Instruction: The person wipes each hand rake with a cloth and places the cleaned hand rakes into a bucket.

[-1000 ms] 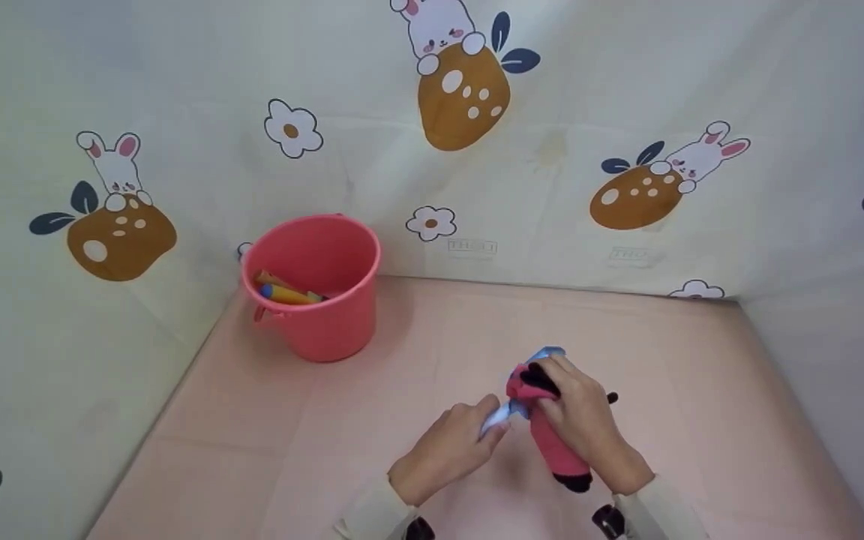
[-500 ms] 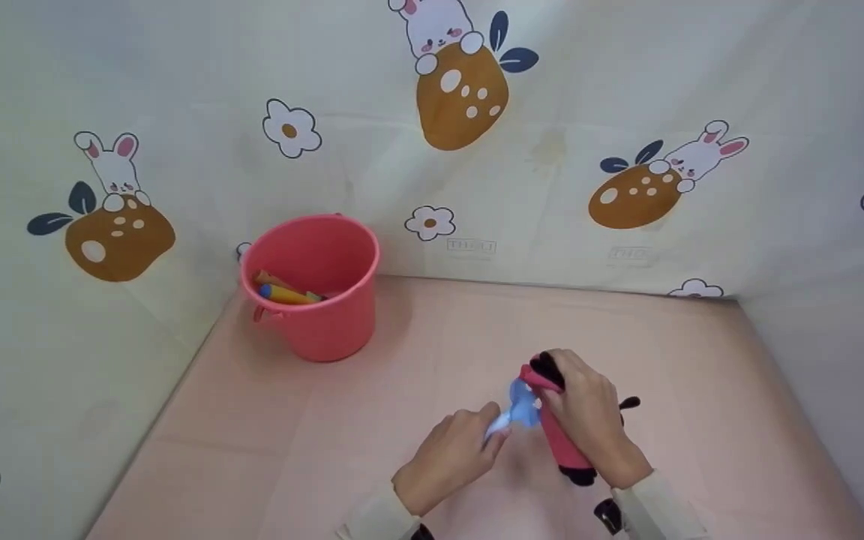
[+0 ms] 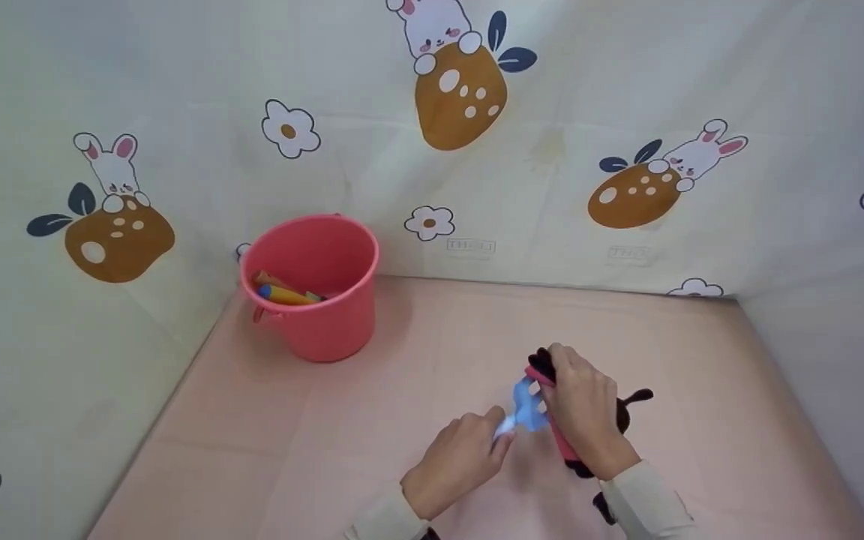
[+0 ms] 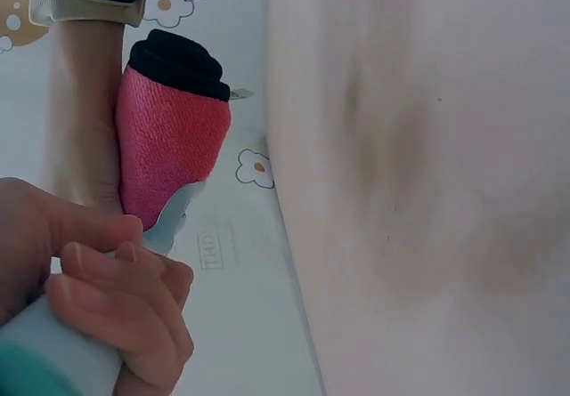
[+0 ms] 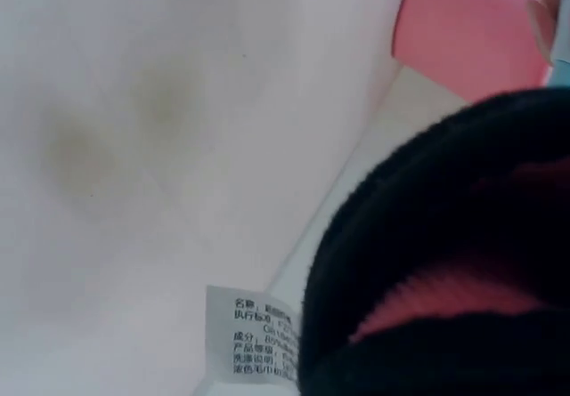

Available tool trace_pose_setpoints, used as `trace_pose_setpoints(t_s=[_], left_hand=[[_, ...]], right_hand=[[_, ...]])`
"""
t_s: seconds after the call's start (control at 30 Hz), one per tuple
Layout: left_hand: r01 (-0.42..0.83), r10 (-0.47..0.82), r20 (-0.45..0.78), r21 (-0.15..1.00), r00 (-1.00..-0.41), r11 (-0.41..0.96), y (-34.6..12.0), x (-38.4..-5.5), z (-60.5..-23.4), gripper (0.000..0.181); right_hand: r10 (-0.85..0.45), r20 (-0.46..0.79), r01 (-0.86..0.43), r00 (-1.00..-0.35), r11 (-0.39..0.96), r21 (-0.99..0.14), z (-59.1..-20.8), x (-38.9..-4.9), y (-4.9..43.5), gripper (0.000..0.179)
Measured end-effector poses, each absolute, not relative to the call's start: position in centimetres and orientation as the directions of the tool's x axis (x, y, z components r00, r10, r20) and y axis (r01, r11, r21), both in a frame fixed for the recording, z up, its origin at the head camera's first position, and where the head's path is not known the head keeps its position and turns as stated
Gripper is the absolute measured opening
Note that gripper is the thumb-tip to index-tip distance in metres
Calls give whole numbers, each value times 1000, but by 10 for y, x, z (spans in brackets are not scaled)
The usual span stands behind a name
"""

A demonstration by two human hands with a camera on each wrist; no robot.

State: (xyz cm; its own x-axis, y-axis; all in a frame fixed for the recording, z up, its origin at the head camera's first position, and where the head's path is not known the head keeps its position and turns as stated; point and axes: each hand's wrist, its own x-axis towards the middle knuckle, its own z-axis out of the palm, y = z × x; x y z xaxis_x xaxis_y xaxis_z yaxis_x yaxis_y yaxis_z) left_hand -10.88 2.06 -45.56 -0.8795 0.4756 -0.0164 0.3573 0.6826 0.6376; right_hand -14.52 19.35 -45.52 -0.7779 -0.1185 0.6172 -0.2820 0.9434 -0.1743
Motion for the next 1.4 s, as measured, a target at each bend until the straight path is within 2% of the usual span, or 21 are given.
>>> trace_pose_setpoints(t_s=[0.2,0.47,0.63,0.7,0.8,0.9,1.0,1.07,1.2,1.3,1.4], left_hand=[[373,459,-2,579,-888,725,28,-104,-457,18],[390,465,2,548,-885,740,32,-101,-456,20],[311,449,-82,610,-890,729,27,-105,-456,22],[251,428,-122,657,-895,711,22,-107,-457,22],[192,404,-129,725,-906,661,13,-112,-458,21],[195,392,-65,786,-918,587,6,-117,-457,20],[227,391,7,824,-920,519,3,-120,-454,21],[247,399,38,837,-916,488,4,-121,-451,22],[294,421,85,837,-903,461,8,-121,-447,24],[347,430,140,820,-892,455,11,-120,-446,25],[403,439,198,800,-877,444,15,-120,-446,25]], right_hand=[[-167,571,-241,-804,969,-56,-466,-150,195,43],[-226,559,-219,-798,972,81,-469,-149,196,40],[-209,596,-210,-775,975,69,-460,-146,203,34],[-150,630,-198,-762,980,-7,-454,-147,212,32],[8,624,-170,-781,959,-226,-446,-149,227,27],[156,488,-121,-859,863,-490,-445,-150,239,24],[211,282,-42,-936,727,-685,-449,-149,243,27],[205,150,9,-967,619,-785,-454,-148,242,30],[140,-88,127,-986,298,-946,-463,-145,234,38],[33,-213,214,-977,43,-976,-465,-142,227,44],[-97,-252,262,-963,-116,-958,-464,-137,220,44]])
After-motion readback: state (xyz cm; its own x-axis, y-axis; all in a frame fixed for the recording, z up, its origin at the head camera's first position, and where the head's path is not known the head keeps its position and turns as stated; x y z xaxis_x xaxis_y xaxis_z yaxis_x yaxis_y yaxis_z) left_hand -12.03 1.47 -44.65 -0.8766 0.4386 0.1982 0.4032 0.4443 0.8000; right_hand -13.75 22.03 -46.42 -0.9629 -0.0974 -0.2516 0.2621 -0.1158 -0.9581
